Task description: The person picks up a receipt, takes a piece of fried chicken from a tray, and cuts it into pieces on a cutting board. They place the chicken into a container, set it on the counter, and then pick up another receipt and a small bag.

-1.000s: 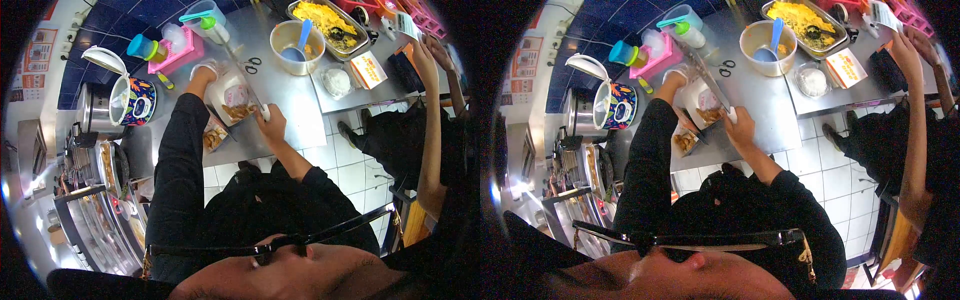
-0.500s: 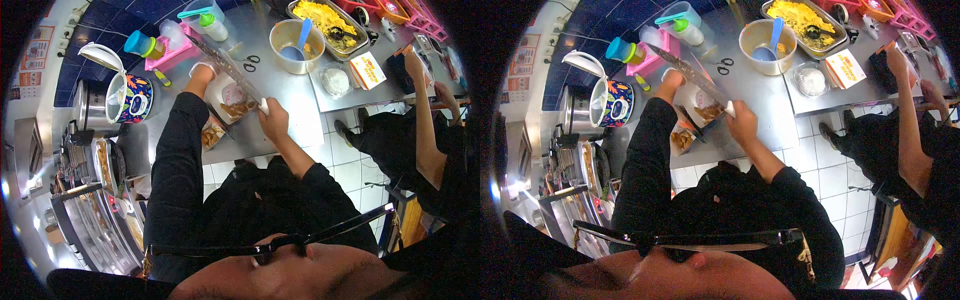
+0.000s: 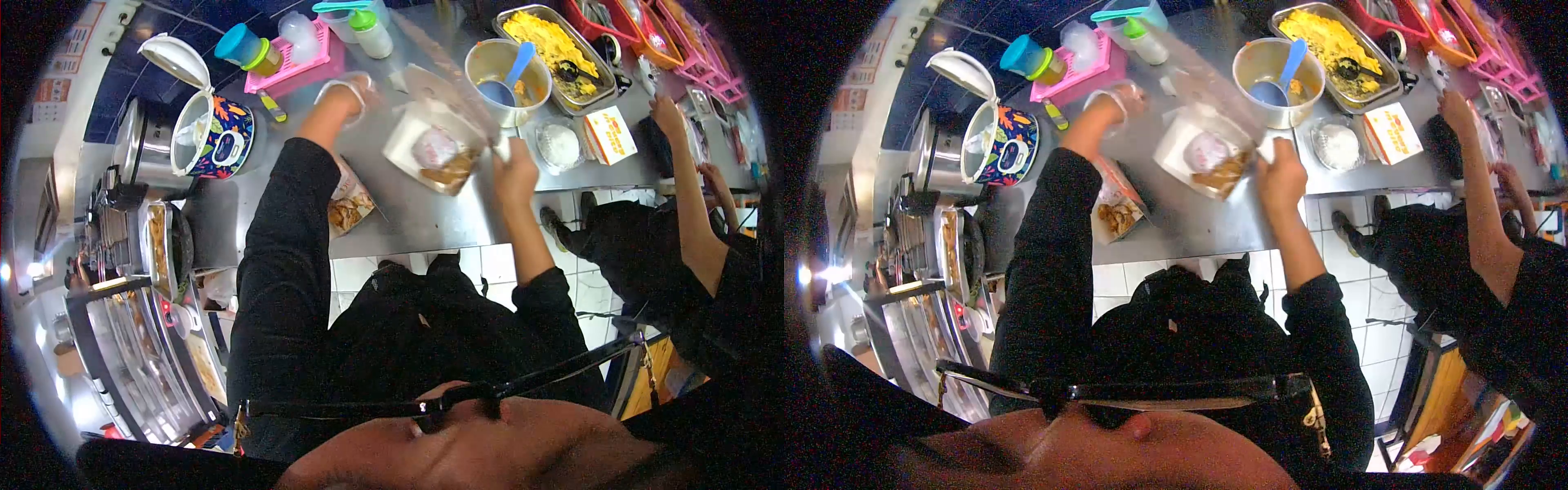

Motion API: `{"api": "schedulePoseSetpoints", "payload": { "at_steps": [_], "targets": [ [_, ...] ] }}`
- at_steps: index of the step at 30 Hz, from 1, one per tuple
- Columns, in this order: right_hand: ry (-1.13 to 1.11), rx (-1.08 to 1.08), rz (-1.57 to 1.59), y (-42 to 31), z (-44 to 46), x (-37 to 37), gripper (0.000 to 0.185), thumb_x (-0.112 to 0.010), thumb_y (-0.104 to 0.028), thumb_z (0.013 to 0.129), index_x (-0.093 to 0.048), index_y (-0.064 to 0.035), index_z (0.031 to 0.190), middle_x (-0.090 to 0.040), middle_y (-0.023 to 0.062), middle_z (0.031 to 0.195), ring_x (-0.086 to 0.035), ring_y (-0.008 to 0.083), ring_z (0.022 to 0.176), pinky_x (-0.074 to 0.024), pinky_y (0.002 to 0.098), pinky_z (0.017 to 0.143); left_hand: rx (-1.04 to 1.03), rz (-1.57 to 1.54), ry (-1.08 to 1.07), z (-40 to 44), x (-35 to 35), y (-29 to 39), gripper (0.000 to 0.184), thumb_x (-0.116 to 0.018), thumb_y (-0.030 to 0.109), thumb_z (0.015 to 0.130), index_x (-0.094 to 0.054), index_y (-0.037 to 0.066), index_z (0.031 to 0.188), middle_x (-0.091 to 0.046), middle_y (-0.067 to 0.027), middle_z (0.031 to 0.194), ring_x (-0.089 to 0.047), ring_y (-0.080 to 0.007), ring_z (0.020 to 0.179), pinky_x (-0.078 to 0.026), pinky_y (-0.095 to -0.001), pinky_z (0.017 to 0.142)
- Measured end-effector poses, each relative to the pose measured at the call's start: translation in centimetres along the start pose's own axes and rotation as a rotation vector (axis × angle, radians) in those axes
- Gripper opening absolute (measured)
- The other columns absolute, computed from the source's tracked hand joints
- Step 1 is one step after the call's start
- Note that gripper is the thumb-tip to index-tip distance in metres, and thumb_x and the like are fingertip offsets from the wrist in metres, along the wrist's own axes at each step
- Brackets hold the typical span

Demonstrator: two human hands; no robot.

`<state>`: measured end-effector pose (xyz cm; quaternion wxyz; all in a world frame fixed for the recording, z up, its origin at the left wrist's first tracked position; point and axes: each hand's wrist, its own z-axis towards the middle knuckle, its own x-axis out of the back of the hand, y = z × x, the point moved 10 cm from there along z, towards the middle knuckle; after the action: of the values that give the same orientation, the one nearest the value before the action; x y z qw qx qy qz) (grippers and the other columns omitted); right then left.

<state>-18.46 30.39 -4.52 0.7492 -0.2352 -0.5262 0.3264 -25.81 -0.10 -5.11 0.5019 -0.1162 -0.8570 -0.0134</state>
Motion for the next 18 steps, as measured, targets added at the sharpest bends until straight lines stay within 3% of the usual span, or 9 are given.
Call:
{"api": "schedulePoseSetpoints", "payload": {
  "at_steps": [3,5,7,8,9,10,11,14,18],
  "targets": [
    [0.090,0.071,-0.069,-0.8,0.8,3.0,0.038,-0.079,-0.025,0.067,-0.059,-0.0015,0.091,-0.057,0.0162,0.087,-0.056,0.0370,0.076,-0.0458,0.0431,0.065,0.007,-0.207,0.327,-6.9,5.0,-0.7,0.040,-0.050,0.039,0.086,-0.066,0.004,0.098,-0.062,-0.0219,0.103,-0.061,-0.0356,0.095,-0.047,-0.0421,0.080],
    [0.126,0.067,-0.107,-2.1,0.5,4.8,0.044,-0.081,-0.027,0.066,-0.060,0.0022,0.091,-0.054,0.0171,0.086,-0.053,0.0353,0.076,-0.0454,0.0419,0.068,0.414,-0.083,0.227,-13.8,3.1,-5.8,0.048,-0.047,0.047,0.087,-0.065,0.006,0.102,-0.061,-0.0223,0.105,-0.060,-0.0357,0.097,-0.046,-0.0433,0.083],
    [0.182,0.079,-0.171,-3.4,-0.6,6.2,0.046,-0.081,-0.028,0.067,-0.061,0.0054,0.090,-0.053,0.0185,0.092,-0.053,0.0341,0.082,-0.0450,0.0401,0.073,0.577,-0.355,0.180,-18.4,-6.1,-9.5,0.049,-0.044,0.045,0.087,-0.064,0.004,0.103,-0.061,-0.0213,0.106,-0.059,-0.0346,0.099,-0.045,-0.0432,0.087],
    [0.190,0.117,-0.165,-4.5,-1.1,6.8,0.046,-0.081,-0.028,0.068,-0.060,0.0065,0.090,-0.053,0.0187,0.093,-0.053,0.0339,0.082,-0.0452,0.0398,0.074,0.535,-0.339,-0.092,-18.4,-15.5,-11.1,0.050,-0.043,0.044,0.088,-0.063,0.002,0.106,-0.060,-0.0218,0.111,-0.059,-0.0341,0.102,-0.044,-0.0415,0.089],
    [0.187,0.066,-0.190,-4.5,-1.7,6.9,0.050,-0.081,-0.034,0.066,-0.061,0.0039,0.090,-0.053,0.0186,0.094,-0.056,0.0353,0.083,-0.0468,0.0416,0.072,0.583,-0.457,-0.117,-18.9,-22.8,-11.6,0.045,-0.047,0.038,0.087,-0.061,0.002,0.111,-0.058,-0.0215,0.115,-0.058,-0.0341,0.103,-0.043,-0.0414,0.091],
    [0.203,0.093,-0.125,-5.2,-2.2,6.8,0.049,-0.081,-0.033,0.067,-0.060,0.0051,0.090,-0.053,0.0181,0.093,-0.056,0.0349,0.083,-0.0463,0.0413,0.073,0.119,-0.193,0.212,-16.1,-32.9,-11.6,0.048,-0.054,0.039,0.084,-0.053,0.015,0.125,-0.059,-0.0166,0.116,-0.056,-0.0361,0.104,-0.043,-0.0409,0.092],
    [0.180,0.094,-0.195,-6.4,-2.5,6.6,0.047,-0.080,-0.030,0.069,-0.060,0.0059,0.091,-0.053,0.0182,0.093,-0.055,0.0346,0.084,-0.0459,0.0410,0.074,-0.092,-0.099,0.209,-15.7,-34.5,-7.3,0.049,-0.054,0.031,0.084,-0.048,0.013,0.129,-0.054,-0.0158,0.125,-0.053,-0.0343,0.110,-0.042,-0.0417,0.096],
    [0.095,0.122,-0.143,-8.6,-3.4,4.7,0.050,-0.073,-0.031,0.078,-0.055,0.0114,0.098,-0.053,0.0250,0.102,-0.053,0.0406,0.090,-0.0432,0.0418,0.081,0.124,-0.548,0.062,-14.9,-26.7,-1.7,0.049,-0.053,0.030,0.085,-0.046,0.010,0.130,-0.051,-0.0165,0.128,-0.051,-0.0333,0.113,-0.040,-0.0417,0.097],
    [-0.039,0.280,0.034,-12.1,-4.2,-0.2,0.036,-0.066,-0.020,0.083,-0.053,0.0115,0.095,-0.050,0.0233,0.094,-0.050,0.0371,0.091,-0.0415,0.0452,0.081,0.216,-0.652,0.061,-19.0,-14.8,1.7,0.050,-0.053,0.030,0.086,-0.044,0.007,0.131,-0.046,-0.0173,0.132,-0.048,-0.0320,0.117,-0.039,-0.0417,0.100]
  ]
}}
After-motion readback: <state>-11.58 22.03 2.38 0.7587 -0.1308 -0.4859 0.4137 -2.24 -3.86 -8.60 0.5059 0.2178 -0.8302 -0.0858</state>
